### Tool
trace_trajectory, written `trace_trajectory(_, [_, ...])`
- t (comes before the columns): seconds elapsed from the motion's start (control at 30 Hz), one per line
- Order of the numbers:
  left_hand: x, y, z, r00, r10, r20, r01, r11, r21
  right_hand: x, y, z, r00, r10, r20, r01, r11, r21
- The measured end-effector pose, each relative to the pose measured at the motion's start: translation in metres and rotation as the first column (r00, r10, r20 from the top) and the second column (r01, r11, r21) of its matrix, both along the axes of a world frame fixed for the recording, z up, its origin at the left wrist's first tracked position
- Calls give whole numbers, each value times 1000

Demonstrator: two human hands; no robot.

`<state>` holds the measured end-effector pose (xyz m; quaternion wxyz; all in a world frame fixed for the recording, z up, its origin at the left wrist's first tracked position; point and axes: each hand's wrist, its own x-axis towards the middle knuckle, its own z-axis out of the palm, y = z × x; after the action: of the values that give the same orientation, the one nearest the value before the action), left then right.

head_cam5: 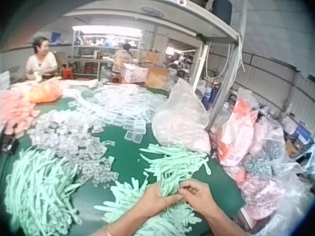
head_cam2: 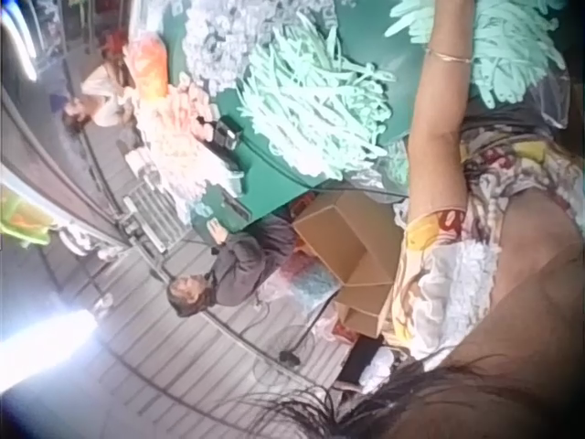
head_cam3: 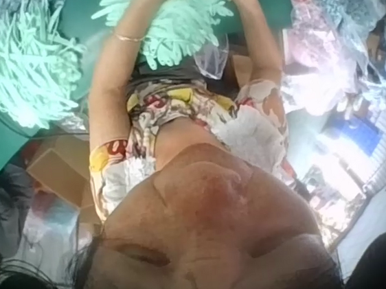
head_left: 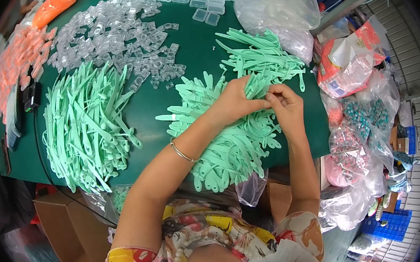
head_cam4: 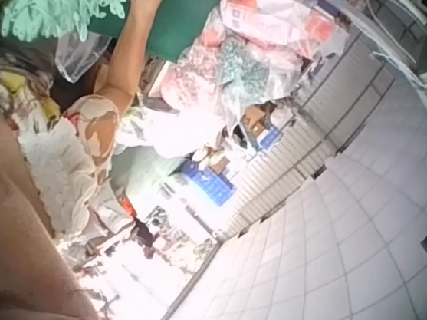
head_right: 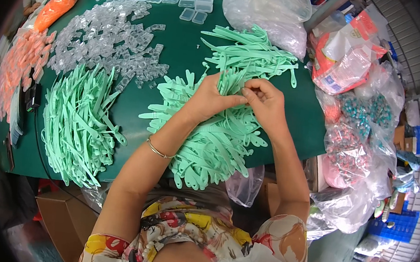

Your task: Sorting and bunching green plastic strips into organized piles at a workshop table.

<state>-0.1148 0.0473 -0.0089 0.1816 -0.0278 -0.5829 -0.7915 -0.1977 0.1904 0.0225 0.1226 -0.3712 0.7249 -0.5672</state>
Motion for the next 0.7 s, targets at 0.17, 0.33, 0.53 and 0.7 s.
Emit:
trace_trajectory(0.17, [0,0,-1,993,118,-2,-117,984,-138,-23,-10,14,974,73,216,-96,991,95])
trace_trajectory(0.33, [4,-1,-2,992,74,98,-59,987,-149,-64,-72,2,836,100,-540,32,972,231])
trace_trajectory(0.53, [9,-2,7,996,22,90,-9,990,-143,-83,-128,-24,602,239,-762,224,866,448])
trace_trajectory(0.7, [10,7,8,971,68,-229,-179,840,-513,-96,-97,-10,872,-37,-488,91,992,87])
